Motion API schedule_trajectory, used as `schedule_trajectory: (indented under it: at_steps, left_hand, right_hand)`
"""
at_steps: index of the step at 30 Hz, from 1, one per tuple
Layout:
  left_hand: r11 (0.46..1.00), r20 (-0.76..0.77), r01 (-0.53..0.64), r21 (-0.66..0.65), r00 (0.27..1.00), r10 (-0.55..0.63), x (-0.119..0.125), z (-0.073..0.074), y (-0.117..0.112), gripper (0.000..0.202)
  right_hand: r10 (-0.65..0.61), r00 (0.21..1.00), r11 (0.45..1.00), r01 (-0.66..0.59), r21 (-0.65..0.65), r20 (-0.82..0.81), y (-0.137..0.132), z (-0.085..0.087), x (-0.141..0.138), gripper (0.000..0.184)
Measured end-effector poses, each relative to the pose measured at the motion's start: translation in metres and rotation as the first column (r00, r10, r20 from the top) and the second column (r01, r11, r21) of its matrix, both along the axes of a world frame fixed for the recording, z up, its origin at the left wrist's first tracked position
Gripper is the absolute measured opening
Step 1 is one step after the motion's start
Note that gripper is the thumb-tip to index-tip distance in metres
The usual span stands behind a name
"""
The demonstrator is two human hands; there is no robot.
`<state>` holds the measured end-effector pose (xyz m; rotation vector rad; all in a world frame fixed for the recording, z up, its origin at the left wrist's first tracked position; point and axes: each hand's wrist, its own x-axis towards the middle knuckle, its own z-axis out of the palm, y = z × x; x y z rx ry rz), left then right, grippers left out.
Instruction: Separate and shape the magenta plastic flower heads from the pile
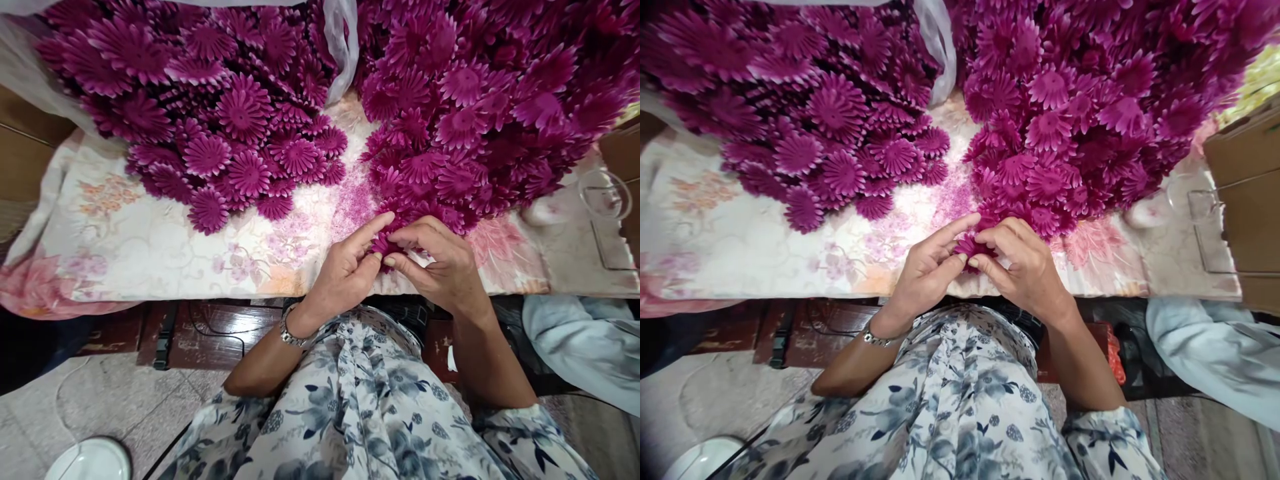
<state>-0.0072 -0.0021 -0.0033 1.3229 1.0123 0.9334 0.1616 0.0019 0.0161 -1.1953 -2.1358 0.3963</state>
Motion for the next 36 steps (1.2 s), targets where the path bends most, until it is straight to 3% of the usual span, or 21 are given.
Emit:
schedule_trajectory:
  at_steps: [11, 16, 21, 26, 33, 36]
  left_hand:
    - [0.991, 0.116, -0.128, 0.039, 0.986, 0.123, 0.002, -0.002, 0.001, 0.046]
    - [0.989, 0.095, -0.144, 0.036, 0.986, 0.140, 0.002, 0.001, 0.000, 0.046]
    - [0.988, 0.173, -0.131, -0.085, 0.974, 0.144, 0.004, 0.003, -0.001, 0.048]
    - [0.990, 0.152, -0.093, -0.105, 0.982, 0.108, 0.002, -0.001, -0.002, 0.046]
    - [0.991, 0.206, -0.080, -0.103, 0.973, 0.100, 0.001, -0.006, -0.003, 0.043]
    - [0.983, 0.283, -0.105, -0.151, 0.948, 0.145, 0.000, -0.008, -0.002, 0.043]
  right_hand:
    - [-0.002, 1.000, 1.000, 0.002, 0.017, 0.012, -0.009, -0.001, 0.000, 0.032]
    - [-0.085, 0.989, 0.988, 0.099, 0.121, -0.118, -0.009, 0.001, -0.002, 0.022]
    - [-0.017, 0.998, 0.984, 0.007, 0.177, 0.057, 0.000, -0.003, -0.011, 0.015]
    - [-0.010, 0.999, 0.973, 0.002, 0.229, 0.033, 0.003, -0.010, -0.015, 0.006]
    - [-0.148, 0.986, 0.922, 0.110, 0.371, 0.075, 0.004, -0.016, -0.018, 0.008]
    - [-0.317, 0.948, 0.830, 0.256, 0.496, 0.040, 0.012, -0.013, -0.009, 0.010]
